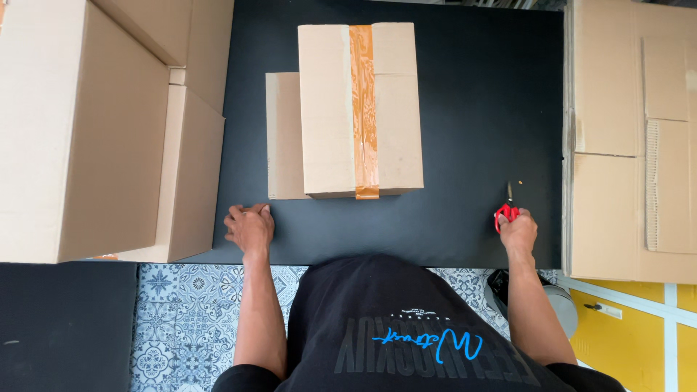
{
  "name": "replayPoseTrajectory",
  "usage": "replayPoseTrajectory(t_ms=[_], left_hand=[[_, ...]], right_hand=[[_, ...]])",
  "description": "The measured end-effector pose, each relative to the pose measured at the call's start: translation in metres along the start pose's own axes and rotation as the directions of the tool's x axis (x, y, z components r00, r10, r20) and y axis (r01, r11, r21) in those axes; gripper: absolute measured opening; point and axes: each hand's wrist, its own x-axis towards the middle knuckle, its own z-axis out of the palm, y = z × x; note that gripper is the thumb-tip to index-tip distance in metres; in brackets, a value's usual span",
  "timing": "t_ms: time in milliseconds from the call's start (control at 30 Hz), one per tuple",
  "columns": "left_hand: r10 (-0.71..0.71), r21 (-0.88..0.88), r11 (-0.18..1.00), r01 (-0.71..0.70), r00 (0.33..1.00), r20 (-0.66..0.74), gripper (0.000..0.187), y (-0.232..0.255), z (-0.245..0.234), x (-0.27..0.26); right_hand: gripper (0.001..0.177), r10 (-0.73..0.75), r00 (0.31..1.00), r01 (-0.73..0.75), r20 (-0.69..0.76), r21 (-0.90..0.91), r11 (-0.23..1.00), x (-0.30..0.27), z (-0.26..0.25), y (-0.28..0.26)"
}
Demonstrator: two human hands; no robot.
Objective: The person assembles a cardboard box, folds the flaps, and secures it with tape using a tape dispenser. The person then cuts the tape with scissors and stacks the completed box with others.
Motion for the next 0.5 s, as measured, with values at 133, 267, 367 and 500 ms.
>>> replayPoseTrajectory(t_ms=[133,267,367,500], left_hand=[[0.018,-0.031,0.999,-0.017,0.999,0.035,0.028,0.007,-0.012,-0.007],[0.049,-0.128,0.990,-0.050,0.999,-0.011,0.053,0.027,-0.051,-0.030],[0.101,-0.095,0.989,-0.112,0.988,-0.113,0.038,0.023,-0.045,-0.019],[0.161,-0.146,0.981,-0.125,0.950,0.269,0.039,0.058,-0.107,-0.043]], right_hand=[[0.064,0.001,1.000,-0.001,-0.010,-0.039,0.999,0.000,0.003,-0.001],[0.058,0.029,0.999,-0.028,0.022,-0.075,0.997,-0.026,-0.029,-0.036],[0.055,0.047,0.998,-0.041,0.033,-0.150,0.988,-0.030,-0.035,-0.042],[0.050,0.036,0.999,-0.028,0.032,-0.224,0.974,-0.021,-0.029,-0.038]])
